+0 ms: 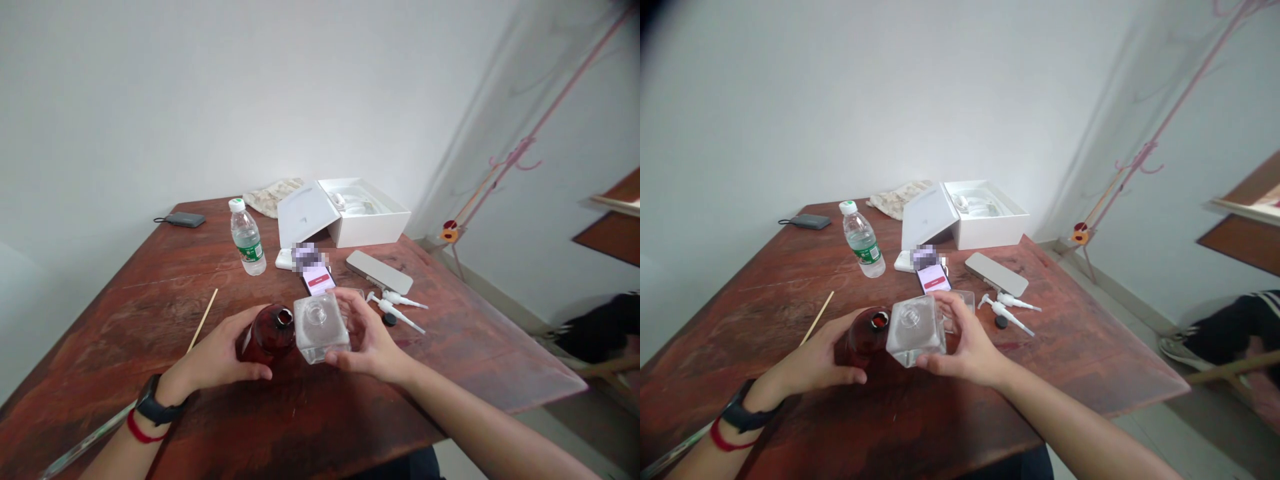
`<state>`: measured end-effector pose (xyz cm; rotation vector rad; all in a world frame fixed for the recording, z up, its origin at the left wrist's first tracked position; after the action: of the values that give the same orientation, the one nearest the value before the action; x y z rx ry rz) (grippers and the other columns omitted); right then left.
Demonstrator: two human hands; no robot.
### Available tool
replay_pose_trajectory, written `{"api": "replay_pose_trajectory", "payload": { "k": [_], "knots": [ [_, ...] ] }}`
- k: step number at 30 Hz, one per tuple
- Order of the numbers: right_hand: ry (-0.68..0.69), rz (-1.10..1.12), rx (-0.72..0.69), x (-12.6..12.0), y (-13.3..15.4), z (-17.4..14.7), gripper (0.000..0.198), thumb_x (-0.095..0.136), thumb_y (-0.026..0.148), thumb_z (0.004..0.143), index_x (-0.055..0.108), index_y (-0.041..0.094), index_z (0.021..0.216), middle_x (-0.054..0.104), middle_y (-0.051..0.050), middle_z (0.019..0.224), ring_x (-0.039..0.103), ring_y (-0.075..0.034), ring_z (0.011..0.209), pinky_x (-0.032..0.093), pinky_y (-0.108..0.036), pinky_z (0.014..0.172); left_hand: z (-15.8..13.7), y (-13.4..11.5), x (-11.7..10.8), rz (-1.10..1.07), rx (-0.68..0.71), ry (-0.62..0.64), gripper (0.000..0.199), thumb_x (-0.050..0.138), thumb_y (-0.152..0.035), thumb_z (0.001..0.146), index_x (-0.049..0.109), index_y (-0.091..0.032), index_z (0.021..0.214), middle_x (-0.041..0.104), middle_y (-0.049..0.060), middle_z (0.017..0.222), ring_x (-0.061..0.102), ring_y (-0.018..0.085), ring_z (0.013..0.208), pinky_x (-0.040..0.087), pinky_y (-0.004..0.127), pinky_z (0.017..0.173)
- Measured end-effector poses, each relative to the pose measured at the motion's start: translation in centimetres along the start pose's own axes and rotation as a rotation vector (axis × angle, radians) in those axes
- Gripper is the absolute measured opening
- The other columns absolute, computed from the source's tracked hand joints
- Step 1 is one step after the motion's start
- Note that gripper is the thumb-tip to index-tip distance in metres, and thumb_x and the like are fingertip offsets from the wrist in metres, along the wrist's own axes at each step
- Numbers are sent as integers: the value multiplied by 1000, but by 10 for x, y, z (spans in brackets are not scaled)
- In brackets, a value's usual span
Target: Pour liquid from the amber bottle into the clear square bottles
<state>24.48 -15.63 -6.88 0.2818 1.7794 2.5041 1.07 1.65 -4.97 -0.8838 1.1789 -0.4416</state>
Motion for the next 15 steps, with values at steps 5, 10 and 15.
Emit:
{"api": "replay_pose_trajectory", "payload": {
  "k": [5, 10, 15],
  "knots": [
    [10, 11, -7, 0, -2, -1, 80, 100, 28, 74, 56, 30, 141, 70, -13, 140, 72, -34, 129, 57, -53, 110, 0, -1, 2, 25, -5, -4, 101, 91, -71, 76, 55, -25, 158, 66, 15, 153, 64, 42, 139, 46, 55, 124],
    [6, 8, 3, -1, -2, 0, 81, 100, 30, 73, 55, 30, 140, 70, -13, 140, 70, -34, 131, 56, -54, 112, -1, 0, 3, 31, -9, 5, 99, 90, -68, 78, 52, -24, 159, 66, 16, 152, 65, 41, 137, 47, 55, 123],
    [2, 1, 7, 0, -1, 0, 80, 101, 33, 73, 56, 30, 139, 71, -12, 138, 71, -34, 128, 57, -54, 111, -1, -1, 4, 20, -7, 7, 95, 88, -64, 83, 49, -24, 159, 67, 16, 151, 66, 38, 136, 47, 53, 123]
  ]
}}
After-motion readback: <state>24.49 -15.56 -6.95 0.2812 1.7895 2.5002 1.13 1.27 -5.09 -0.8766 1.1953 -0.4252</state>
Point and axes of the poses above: each hand's wrist, its own z-axis towards the middle knuckle, its own x-axis out of the palm, y = z × x, the point moved 2 cm from there along z, towards the middle knuckle
